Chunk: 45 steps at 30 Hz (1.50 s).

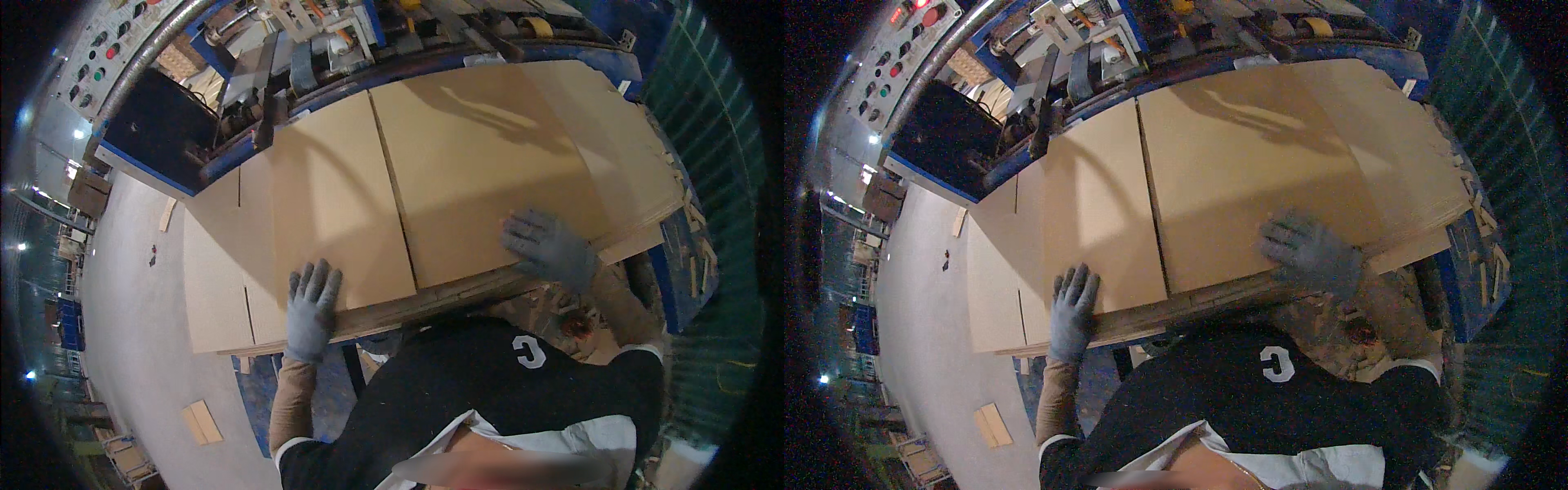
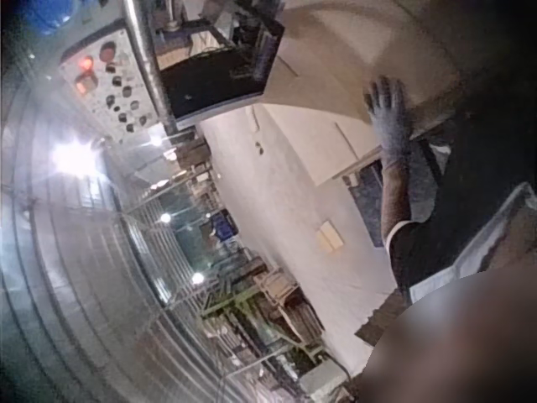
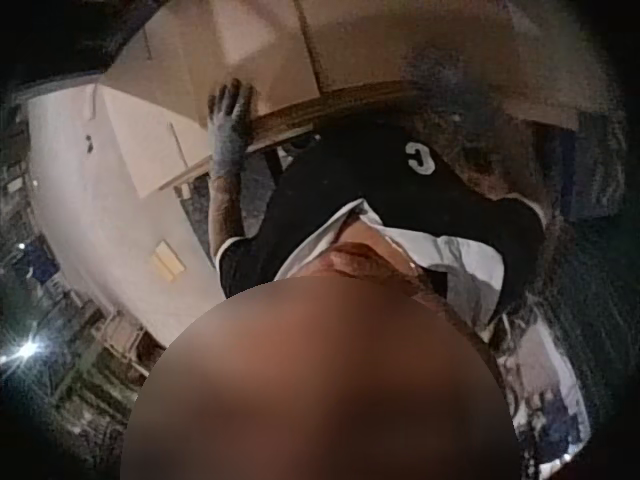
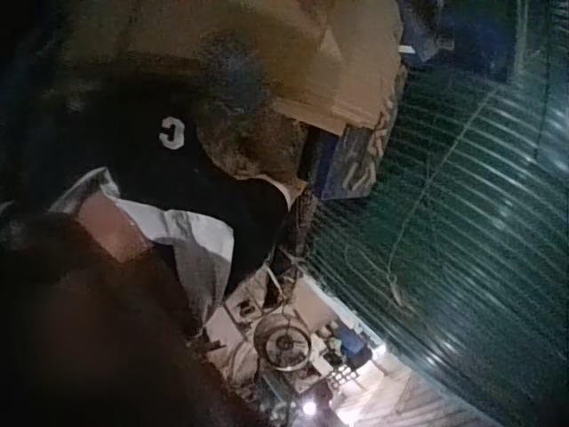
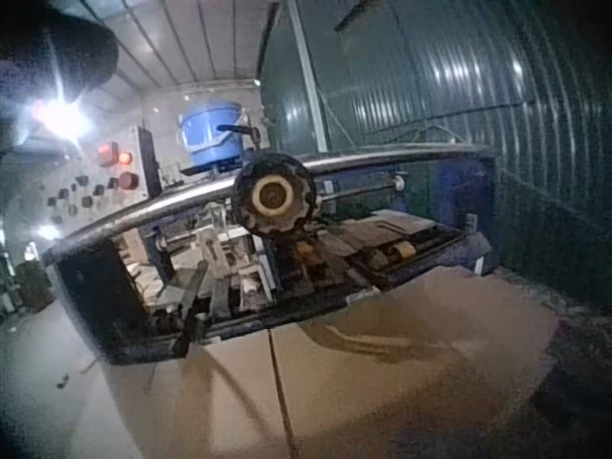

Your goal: The person repeatedly folds large flat cardboard sheets along pre-scored lines and stacks them on a workbench. The hands enter from the lower frame and manipulate the cardboard directly without tools.

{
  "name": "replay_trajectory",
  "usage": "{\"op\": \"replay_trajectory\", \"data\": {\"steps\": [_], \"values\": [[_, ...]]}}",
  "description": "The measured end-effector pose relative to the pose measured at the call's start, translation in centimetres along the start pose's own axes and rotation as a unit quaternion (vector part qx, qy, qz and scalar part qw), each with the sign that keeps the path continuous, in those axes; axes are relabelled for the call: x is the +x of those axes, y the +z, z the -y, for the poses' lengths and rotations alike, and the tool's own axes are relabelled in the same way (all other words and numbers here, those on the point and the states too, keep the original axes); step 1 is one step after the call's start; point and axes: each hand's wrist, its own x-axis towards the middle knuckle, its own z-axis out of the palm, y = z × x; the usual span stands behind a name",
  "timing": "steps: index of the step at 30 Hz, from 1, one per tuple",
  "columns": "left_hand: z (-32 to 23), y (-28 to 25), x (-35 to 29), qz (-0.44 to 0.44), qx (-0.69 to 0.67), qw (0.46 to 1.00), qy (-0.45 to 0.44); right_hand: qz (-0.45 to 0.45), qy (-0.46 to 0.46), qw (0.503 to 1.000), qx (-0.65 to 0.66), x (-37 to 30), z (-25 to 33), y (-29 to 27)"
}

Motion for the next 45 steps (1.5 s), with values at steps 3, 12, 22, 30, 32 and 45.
{"op": "replay_trajectory", "data": {"steps": [3, 12, 22, 30, 32, 45], "values": [[2.6, 0.3, 1.4, -0.03, -0.026, 0.999, -0.004, -0.018, 0.022, 0.999, -0.02, 1.9, -3.0, -0.5], [11.3, 4.1, 14.3, -0.121, -0.015, 0.993, 0.008, -0.015, 0.134, 0.991, -0.023, 10.9, -13.3, 0.3], [9.4, 6.3, 15.8, -0.125, 0.08, 0.946, -0.289, -0.12, 0.3, 0.946, 0.0, 11.7, -17.0, 7.5], [7.2, 3.6, 10.8, -0.217, 0.023, 0.889, -0.403, -0.055, 0.234, 0.956, -0.169, 13.8, -17.2, 7.0], [8.1, 2.7, 6.0, -0.267, 0.03, 0.835, -0.481, -0.127, 0.198, 0.97, -0.063, 10.9, -14.0, 4.7], [9.8, 1.0, -7.7, -0.211, -0.021, 0.614, -0.761, -0.215, 0.519, 0.827, -0.015, -3.4, -11.4, 3.6]]}}
